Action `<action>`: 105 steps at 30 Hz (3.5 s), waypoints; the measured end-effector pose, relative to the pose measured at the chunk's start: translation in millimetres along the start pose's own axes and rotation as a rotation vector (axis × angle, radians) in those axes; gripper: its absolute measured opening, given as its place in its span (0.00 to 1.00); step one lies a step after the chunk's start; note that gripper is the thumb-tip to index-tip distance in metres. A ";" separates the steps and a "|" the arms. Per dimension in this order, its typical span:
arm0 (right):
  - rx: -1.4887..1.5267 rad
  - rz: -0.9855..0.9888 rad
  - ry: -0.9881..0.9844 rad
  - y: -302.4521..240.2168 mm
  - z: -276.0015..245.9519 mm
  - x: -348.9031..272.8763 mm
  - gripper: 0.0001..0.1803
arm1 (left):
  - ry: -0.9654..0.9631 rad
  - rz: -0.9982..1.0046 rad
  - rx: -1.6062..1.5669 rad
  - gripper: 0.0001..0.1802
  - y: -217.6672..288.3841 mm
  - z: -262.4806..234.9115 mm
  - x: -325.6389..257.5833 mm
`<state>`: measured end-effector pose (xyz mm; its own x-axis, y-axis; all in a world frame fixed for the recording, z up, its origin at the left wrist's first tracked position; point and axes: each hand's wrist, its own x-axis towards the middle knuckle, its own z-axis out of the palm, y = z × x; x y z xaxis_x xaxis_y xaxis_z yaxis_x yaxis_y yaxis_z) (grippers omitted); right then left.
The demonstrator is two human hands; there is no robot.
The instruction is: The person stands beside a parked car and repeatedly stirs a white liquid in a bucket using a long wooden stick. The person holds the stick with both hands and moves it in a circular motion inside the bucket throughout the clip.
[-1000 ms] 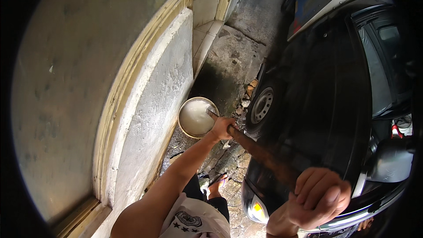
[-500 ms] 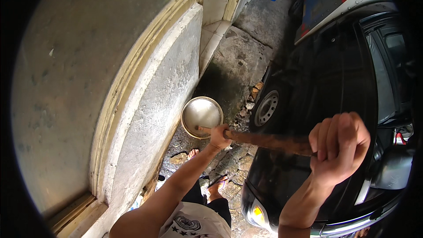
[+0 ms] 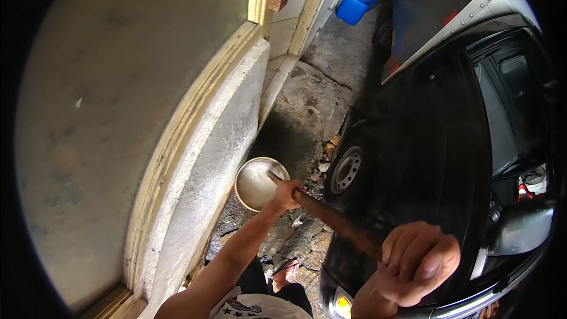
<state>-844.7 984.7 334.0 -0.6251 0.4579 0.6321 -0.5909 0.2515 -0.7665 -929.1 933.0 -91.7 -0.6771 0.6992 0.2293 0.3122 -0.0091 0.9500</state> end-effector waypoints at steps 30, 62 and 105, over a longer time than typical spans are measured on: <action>0.001 0.185 -0.083 -61.5 -36.5 -28.7 0.19 | -0.229 -0.058 0.329 0.22 107.5 -7.5 -71.6; 0.146 0.499 0.121 -93.0 -81.6 -28.7 0.20 | -0.256 -0.004 0.438 0.24 203.0 13.6 -82.0; 0.324 0.323 0.286 -100.4 -105.7 -205.8 0.26 | -0.450 -0.082 0.600 0.21 159.7 41.3 -179.5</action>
<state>-602.8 955.4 268.9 -0.6637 0.6938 0.2794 -0.5470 -0.1954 -0.8140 -730.1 835.6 10.1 -0.4163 0.9066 -0.0687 0.6688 0.3566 0.6524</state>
